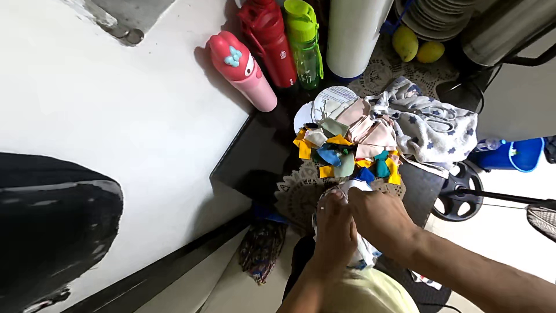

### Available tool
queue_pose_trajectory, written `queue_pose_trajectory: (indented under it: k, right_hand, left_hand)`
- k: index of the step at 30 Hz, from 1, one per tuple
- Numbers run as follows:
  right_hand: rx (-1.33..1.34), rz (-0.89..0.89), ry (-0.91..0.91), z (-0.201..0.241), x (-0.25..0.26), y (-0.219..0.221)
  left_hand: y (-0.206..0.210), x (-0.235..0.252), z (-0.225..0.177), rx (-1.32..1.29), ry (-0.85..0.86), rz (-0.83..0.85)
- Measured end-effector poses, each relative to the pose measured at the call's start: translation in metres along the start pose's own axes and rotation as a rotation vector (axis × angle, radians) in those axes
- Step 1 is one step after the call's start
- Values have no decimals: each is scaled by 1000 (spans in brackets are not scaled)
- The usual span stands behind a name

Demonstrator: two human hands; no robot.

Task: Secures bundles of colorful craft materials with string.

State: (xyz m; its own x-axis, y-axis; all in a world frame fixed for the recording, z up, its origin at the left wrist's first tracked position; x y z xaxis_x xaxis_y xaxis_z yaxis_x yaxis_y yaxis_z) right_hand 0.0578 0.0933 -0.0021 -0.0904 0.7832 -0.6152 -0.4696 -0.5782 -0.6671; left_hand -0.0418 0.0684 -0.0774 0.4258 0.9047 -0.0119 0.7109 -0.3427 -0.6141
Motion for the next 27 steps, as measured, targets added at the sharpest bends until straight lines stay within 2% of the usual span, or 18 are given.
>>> queue_pose_trajectory:
  k: [4, 7, 10, 13, 17, 20, 23, 27]
  right_hand:
    - [121, -354, 37, -13, -18, 26]
    - [255, -464, 139, -21, -28, 47]
    - [292, -594, 151, -18, -36, 56]
    - [277, -629, 113, -18, -41, 61]
    - [268, -710, 13, -28, -50, 69]
    - [247, -817, -92, -38, -52, 78]
    - [256, -863, -149, -42, -52, 84]
    - [280, -884, -179, -46, -54, 89]
  left_hand:
    - [-4, 0, -1, -45, -14, -31]
    - [-1, -4, 1, -94, 21, -95]
    - [0, -10, 1, -125, 38, -148]
    - [1, -14, 4, -196, 87, -203]
    - [11, -18, 7, -269, 208, -195]
    - [12, -18, 5, -248, 182, -139]
    - [11, -21, 4, -239, 175, -151]
    - [10, -30, 8, -192, 306, -205]
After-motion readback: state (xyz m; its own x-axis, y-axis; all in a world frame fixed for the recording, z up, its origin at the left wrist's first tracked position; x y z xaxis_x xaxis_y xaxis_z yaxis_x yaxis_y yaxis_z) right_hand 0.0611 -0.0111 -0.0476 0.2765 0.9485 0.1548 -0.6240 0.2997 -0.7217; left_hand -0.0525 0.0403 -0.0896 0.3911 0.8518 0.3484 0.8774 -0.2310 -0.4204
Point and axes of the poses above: each hand's wrist, its own x-axis towards the middle knuckle, its own y-axis out of the palm, z = x × y, the point moved 6 cm from there along x, towards the middle knuckle, and after that the axes turned 7 degrees about -y, right-handed, at the moved point
